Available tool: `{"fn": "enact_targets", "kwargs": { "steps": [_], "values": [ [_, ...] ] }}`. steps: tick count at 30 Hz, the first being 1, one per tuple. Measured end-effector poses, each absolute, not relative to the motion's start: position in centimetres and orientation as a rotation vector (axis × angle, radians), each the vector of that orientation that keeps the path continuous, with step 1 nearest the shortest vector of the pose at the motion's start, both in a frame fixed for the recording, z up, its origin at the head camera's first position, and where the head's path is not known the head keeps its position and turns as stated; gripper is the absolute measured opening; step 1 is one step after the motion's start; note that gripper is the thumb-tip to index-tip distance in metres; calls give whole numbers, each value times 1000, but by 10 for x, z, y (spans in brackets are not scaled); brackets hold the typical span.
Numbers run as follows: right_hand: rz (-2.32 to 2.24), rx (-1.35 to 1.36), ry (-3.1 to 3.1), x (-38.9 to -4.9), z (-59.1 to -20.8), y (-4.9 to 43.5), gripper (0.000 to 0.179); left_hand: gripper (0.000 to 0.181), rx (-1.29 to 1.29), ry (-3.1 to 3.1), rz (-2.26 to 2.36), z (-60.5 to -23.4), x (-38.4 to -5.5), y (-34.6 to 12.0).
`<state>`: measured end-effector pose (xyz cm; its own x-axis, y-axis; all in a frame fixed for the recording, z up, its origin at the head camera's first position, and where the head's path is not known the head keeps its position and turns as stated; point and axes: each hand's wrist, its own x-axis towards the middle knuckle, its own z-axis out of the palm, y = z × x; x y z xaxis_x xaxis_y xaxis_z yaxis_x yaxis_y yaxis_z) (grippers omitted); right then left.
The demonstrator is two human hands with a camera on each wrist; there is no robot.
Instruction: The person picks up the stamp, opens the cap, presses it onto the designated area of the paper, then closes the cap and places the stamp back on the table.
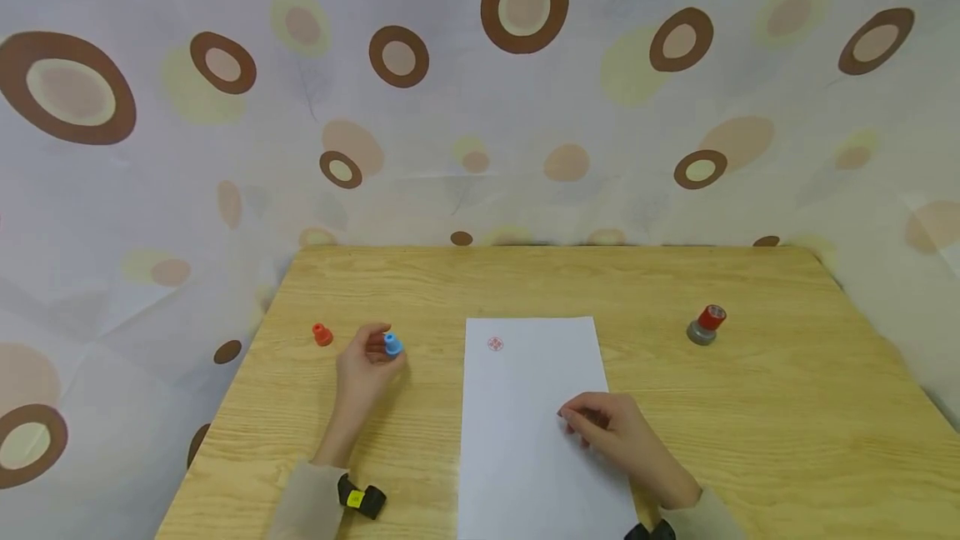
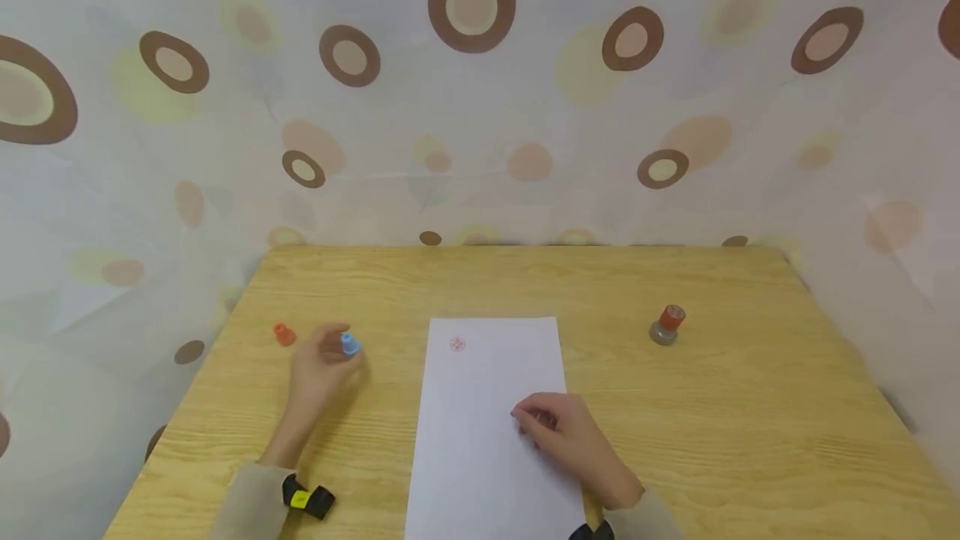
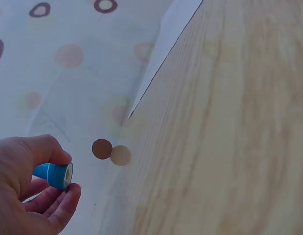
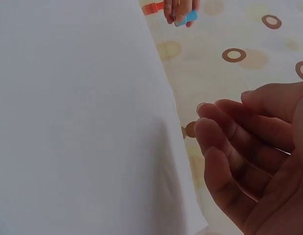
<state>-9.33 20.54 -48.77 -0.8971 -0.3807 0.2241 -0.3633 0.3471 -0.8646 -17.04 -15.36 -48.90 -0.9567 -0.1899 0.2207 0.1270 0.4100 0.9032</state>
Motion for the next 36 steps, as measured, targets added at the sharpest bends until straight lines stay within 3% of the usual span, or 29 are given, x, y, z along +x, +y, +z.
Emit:
{"fn": "enact_targets", "kwargs": {
  "steps": [8, 22, 29, 36],
  "values": [
    [-1695, -699, 2528, -90, -469, 205, 9, 47, -233, -2347, -1775, -485, -140, -139],
    [-1657, -1139, 2602, -76, -441, 171, 25, 51, -736, -2280, -1928, -482, -82, -81],
    [-1636, -1273, 2601, -69, -440, 160, 36, 49, -844, -2289, -2007, -484, -62, -60],
    [-1611, -1348, 2502, -64, -446, 155, 27, 49, -874, -2239, -2094, -497, -54, -47]
  ]
}}
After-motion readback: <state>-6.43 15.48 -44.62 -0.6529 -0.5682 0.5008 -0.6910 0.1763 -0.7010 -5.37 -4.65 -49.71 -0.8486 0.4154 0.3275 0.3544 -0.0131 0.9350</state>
